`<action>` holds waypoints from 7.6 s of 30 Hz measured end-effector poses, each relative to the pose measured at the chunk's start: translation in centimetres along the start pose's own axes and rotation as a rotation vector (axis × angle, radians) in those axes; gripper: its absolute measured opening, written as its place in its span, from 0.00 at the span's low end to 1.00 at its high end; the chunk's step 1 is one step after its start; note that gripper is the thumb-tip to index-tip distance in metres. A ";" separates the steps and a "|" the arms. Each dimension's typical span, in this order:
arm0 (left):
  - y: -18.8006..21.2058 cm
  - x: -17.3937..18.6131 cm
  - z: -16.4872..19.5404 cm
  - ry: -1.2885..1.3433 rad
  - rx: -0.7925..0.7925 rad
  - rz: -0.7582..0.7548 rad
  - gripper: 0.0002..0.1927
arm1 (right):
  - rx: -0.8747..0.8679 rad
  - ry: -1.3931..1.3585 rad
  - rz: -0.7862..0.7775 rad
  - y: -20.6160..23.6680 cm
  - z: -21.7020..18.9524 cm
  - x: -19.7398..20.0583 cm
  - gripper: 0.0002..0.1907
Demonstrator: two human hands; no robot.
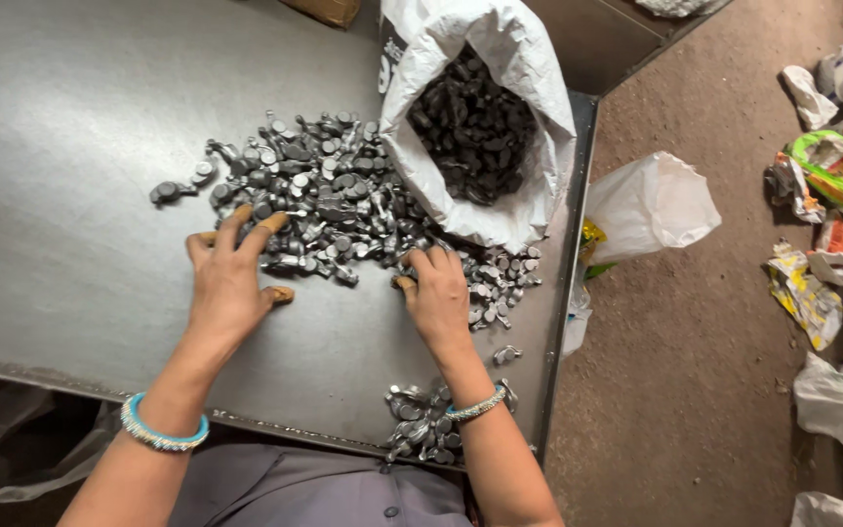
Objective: The person stands at a metal table sorting small metal castings, picking items one at a time from a pile, turning them in their hands, and placing them into a large paper sack on the table. They occasionally gather handfuls of castings and drop them into the sack.
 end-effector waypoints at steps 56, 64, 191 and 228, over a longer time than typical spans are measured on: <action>10.4 -15.1 4.7 1.476 0.673 -0.779 0.13 | -0.653 -1.553 -0.088 14.3 4.6 -2.5 0.14; 9.2 -14.1 2.5 1.255 0.598 -0.629 0.13 | -0.195 -0.313 -0.010 7.4 -1.1 2.1 0.28; 8.4 -15.0 3.8 1.368 0.770 -0.684 0.20 | -0.411 -1.297 -0.098 9.6 3.3 -0.6 0.13; 8.7 -14.0 4.7 1.541 0.891 -0.828 0.33 | -0.688 -1.735 -0.085 12.8 5.4 -3.7 0.14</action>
Point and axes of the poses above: each hand's wrist, its own y-axis away from the middle knuckle, its own x-axis out of the back of the hand, z = x × y, the point moved 6 cm from there along -y, towards the middle knuckle, and after that the axes turned 4 degrees about x, right-handed, at the moved point
